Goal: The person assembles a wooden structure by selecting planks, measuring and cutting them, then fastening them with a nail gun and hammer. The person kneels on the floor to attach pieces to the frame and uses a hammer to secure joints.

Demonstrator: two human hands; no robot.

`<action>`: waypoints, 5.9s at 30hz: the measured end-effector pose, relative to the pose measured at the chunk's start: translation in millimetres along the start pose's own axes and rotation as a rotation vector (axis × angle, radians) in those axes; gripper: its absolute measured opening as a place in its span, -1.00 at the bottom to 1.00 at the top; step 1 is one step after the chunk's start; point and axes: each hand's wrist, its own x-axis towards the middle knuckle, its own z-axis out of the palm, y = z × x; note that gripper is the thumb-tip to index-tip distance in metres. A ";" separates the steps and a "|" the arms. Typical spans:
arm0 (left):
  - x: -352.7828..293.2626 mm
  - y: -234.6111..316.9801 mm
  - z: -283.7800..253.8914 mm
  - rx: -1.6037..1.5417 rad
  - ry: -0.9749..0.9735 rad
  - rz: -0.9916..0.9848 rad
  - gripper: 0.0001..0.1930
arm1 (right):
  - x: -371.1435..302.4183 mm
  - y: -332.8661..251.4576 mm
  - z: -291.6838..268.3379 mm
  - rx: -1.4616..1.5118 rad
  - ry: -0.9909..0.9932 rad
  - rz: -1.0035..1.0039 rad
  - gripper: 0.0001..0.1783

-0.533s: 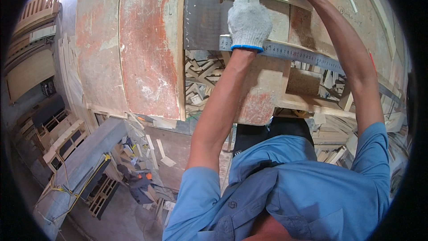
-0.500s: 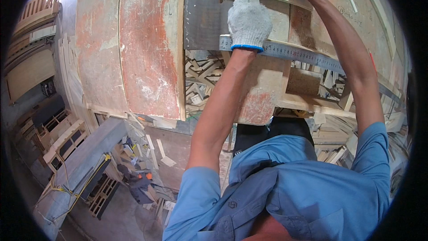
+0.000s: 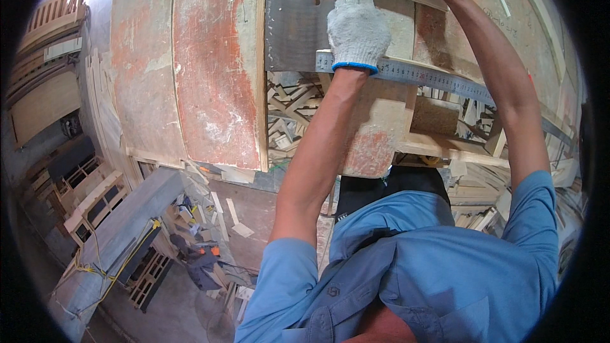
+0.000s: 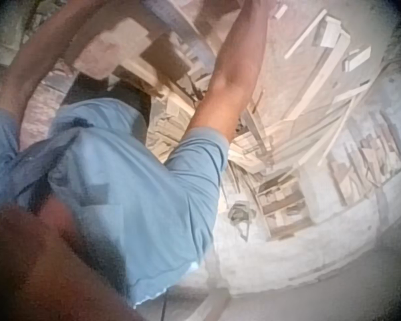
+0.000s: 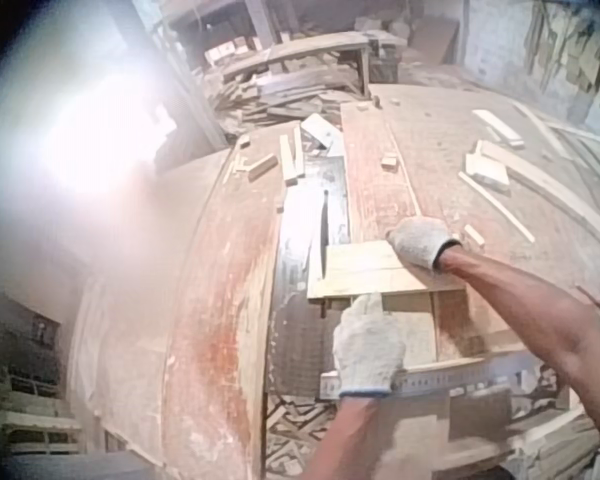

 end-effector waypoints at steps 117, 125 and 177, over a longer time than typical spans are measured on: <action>-872.0 393.6 255.2 -1.897 1.934 -1.340 -0.52 | -464.0 -167.3 237.9 -0.839 0.239 -1.392 -0.36; -905.7 406.0 343.2 -1.721 2.101 -1.486 -0.69 | -214.2 -176.1 267.0 0.178 -0.246 -1.016 -0.66; -1172.4 568.0 167.8 1.904 1.560 -1.751 -0.55 | -1311.3 -326.2 401.2 1.888 -0.981 -1.960 -0.79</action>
